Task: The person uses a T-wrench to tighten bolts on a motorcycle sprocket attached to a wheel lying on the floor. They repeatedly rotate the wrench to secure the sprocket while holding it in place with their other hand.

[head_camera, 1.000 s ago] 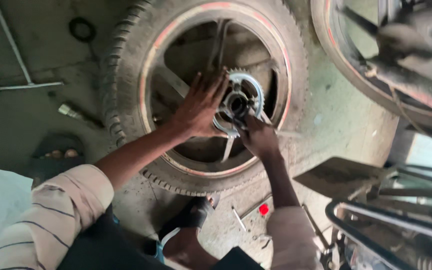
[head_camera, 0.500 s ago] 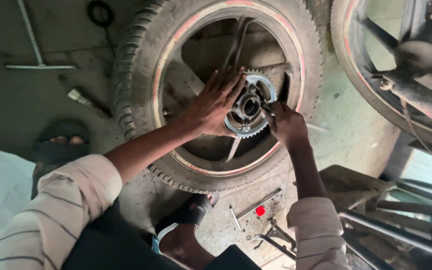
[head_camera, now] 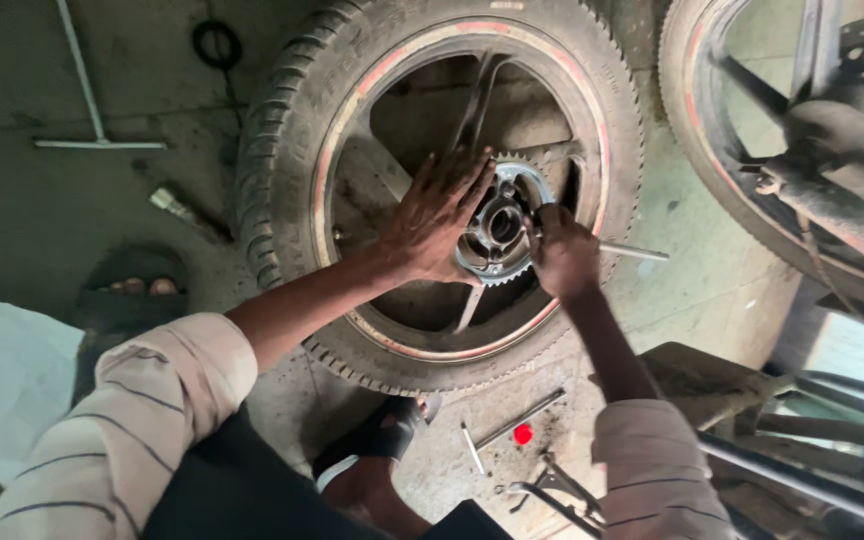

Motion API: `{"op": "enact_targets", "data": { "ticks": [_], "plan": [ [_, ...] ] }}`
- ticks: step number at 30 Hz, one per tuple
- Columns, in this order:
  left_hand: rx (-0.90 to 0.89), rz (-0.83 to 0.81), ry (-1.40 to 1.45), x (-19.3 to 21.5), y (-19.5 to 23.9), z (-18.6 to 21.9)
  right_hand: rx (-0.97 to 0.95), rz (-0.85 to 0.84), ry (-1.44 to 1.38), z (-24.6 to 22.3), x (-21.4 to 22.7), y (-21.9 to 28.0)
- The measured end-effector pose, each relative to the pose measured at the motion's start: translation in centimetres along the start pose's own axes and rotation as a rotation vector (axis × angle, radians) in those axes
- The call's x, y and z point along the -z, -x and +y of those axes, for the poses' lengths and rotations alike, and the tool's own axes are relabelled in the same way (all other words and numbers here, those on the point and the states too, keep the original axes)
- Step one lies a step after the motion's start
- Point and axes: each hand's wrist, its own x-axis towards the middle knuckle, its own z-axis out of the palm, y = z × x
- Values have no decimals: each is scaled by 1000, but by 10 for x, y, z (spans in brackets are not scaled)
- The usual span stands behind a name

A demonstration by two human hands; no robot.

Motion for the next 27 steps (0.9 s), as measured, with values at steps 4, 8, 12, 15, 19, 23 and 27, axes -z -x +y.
{"op": "enact_targets", "data": {
  "ticks": [4,8,12,15,19,23,27],
  "plan": [
    [-17,57,-70,2,5,6,59,-35,-144,39,4,27],
    [-11,-23,-58,10,1,3,-132,-89,-15,106,-2,51],
    [-14,33,-47,3,4,6,41,97,109,156,-40,81],
    [-17,42,-67,1,-3,6,-5,227,93,171,-59,80],
    [3,14,-141,-10,1,7,-102,270,72,151,-69,97],
    [19,-29,-158,-9,-6,4,-173,310,76,138,-69,87],
    [29,-20,-156,2,-4,12,-80,365,105,144,-70,83]
  ]
}}
